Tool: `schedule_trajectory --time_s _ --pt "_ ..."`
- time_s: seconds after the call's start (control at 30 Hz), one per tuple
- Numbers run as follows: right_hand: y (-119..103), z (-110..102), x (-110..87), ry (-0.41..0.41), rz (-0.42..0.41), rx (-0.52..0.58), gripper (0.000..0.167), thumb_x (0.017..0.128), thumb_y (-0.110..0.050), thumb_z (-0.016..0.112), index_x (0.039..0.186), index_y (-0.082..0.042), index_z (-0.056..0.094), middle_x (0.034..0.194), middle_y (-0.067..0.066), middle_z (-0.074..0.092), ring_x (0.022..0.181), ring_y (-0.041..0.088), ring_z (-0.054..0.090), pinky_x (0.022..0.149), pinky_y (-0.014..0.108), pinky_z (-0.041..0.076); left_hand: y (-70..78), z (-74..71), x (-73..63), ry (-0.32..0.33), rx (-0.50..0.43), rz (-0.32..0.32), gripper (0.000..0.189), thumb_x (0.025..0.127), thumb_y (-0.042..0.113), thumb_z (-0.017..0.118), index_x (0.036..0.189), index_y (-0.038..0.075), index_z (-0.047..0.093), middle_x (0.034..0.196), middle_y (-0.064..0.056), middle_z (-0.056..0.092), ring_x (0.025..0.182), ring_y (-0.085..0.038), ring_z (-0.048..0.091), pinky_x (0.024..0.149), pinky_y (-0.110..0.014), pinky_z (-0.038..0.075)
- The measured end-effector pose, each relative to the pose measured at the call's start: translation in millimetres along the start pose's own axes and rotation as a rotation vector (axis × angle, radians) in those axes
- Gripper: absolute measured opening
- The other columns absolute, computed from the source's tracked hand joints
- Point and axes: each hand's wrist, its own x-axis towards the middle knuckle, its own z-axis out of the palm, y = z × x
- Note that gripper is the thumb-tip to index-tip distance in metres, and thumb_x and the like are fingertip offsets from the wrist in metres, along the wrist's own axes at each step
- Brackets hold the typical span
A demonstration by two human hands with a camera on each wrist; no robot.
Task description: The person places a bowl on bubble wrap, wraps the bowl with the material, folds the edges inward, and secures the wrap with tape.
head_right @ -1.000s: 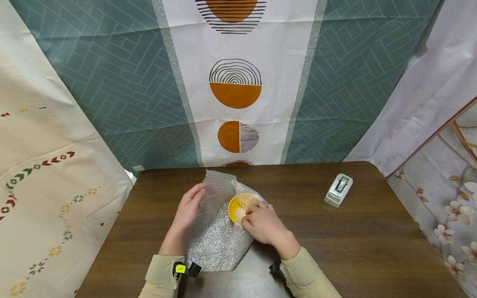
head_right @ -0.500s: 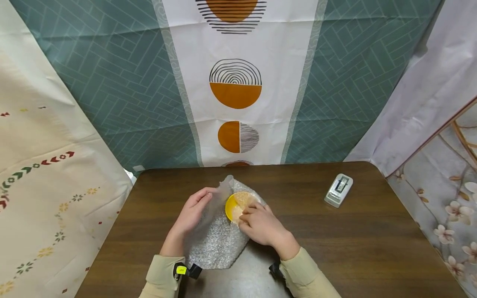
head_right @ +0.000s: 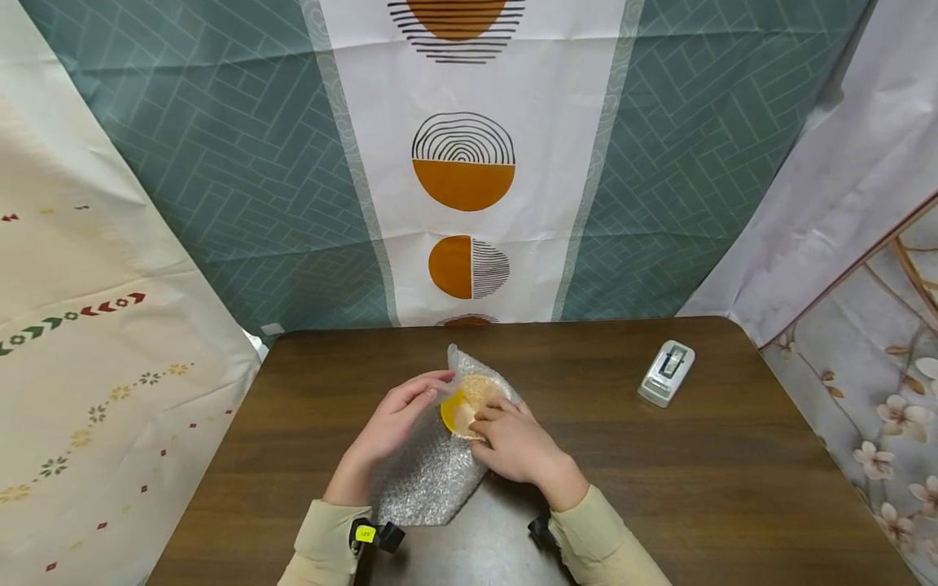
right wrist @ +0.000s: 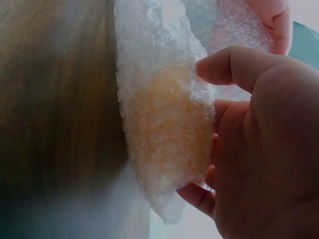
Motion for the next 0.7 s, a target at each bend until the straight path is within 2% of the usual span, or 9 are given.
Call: schedule_trajectory --time_s 0.17,0.37,0.7 --pt "2 0 -0.3 0.0 -0.017 0.007 0.04 0.106 -0.031 0.061 0.135 -0.008 0.074 0.142 0.009 0.068 0.146 0.036 0.047 0.109 0.062 0.038 -0.4 6.6 1.5 -0.04 0.022 -0.009 0.031 0.115 0.019 0.05 0.126 0.005 0.075 0.156 -0.007 0.058 0.149 -0.027 0.048 0.12 -0.053 0.039" --pt "5 -3 -1.6 -0.011 -0.054 0.031 0.041 0.105 -0.029 0.062 0.135 -0.004 0.074 0.144 0.013 0.067 0.146 0.039 0.047 0.113 0.066 0.036 -1.7 12.0 1.9 -0.054 0.061 -0.021 0.032 0.115 0.022 0.05 0.125 0.005 0.075 0.157 -0.005 0.057 0.15 -0.026 0.047 0.121 -0.052 0.037" --pt "6 -8 -3.6 -0.023 -0.084 0.058 0.039 0.106 -0.027 0.065 0.135 -0.003 0.074 0.143 0.015 0.067 0.144 0.042 0.05 0.115 0.068 0.035 -1.5 18.6 0.8 -0.076 0.16 0.003 0.033 0.114 0.026 0.051 0.127 0.008 0.076 0.158 -0.008 0.056 0.15 -0.03 0.046 0.12 -0.055 0.038"
